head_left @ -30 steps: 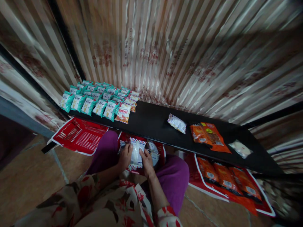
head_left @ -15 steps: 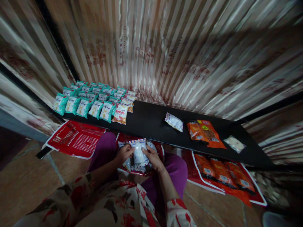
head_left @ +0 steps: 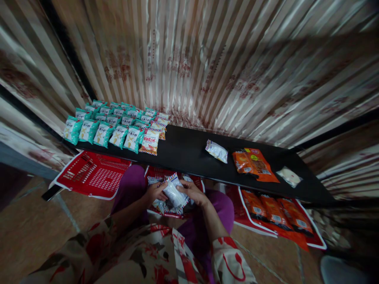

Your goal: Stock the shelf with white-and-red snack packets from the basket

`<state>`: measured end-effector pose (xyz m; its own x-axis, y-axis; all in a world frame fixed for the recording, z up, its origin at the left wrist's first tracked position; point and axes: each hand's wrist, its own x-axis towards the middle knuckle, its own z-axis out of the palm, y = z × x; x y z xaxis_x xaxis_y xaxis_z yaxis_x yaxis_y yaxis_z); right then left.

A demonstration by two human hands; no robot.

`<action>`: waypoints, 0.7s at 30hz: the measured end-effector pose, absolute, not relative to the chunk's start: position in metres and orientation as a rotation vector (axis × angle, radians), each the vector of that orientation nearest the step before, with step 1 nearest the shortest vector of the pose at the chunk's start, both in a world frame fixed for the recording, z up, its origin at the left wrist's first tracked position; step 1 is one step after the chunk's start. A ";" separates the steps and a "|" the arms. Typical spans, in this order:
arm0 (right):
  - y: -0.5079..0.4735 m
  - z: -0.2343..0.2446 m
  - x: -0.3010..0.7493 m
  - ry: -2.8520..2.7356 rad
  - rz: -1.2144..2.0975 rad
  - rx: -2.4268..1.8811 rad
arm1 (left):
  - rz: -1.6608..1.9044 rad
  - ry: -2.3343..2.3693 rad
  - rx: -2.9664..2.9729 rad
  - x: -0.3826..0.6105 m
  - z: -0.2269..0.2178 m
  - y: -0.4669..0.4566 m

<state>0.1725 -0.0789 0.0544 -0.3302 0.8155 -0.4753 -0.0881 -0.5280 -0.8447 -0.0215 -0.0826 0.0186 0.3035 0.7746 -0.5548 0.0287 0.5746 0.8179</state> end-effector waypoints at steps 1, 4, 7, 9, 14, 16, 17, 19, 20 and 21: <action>-0.078 0.054 0.172 -1.015 1.907 -1.288 | 0.572 1.187 0.837 -0.022 0.017 -0.082; -0.075 0.051 0.170 -1.152 1.809 -1.301 | 0.600 1.193 0.818 -0.022 0.011 -0.081; -0.073 0.045 0.168 -1.425 1.525 -1.376 | 0.684 1.195 0.782 -0.023 0.007 -0.082; -0.074 0.042 0.166 -1.587 1.265 -1.489 | 0.734 1.205 0.740 -0.023 0.006 -0.084; -0.080 0.032 0.159 -1.717 0.669 -1.704 | 0.831 1.206 0.640 -0.019 0.010 -0.085; -0.084 0.028 0.155 -1.679 0.508 -1.729 | 0.858 1.217 0.598 -0.015 0.013 -0.086; -0.086 0.025 0.153 -1.652 0.452 -1.738 | 0.872 1.226 0.571 -0.013 0.015 -0.087; -0.090 0.021 0.148 -1.586 0.371 -1.755 | 0.905 1.246 0.518 -0.010 0.019 -0.089; -0.092 0.019 0.146 -1.547 0.337 -1.763 | 0.934 1.252 0.492 -0.009 0.021 -0.090; -0.094 0.017 0.144 -1.504 0.311 -1.771 | 0.969 1.251 0.468 -0.008 0.023 -0.091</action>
<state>0.1439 -0.0940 0.0175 0.2707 0.9183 0.2888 0.7284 0.0007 -0.6851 -0.0076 -0.0914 0.0231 0.0076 0.8178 -0.5755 -0.3534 0.5406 0.7635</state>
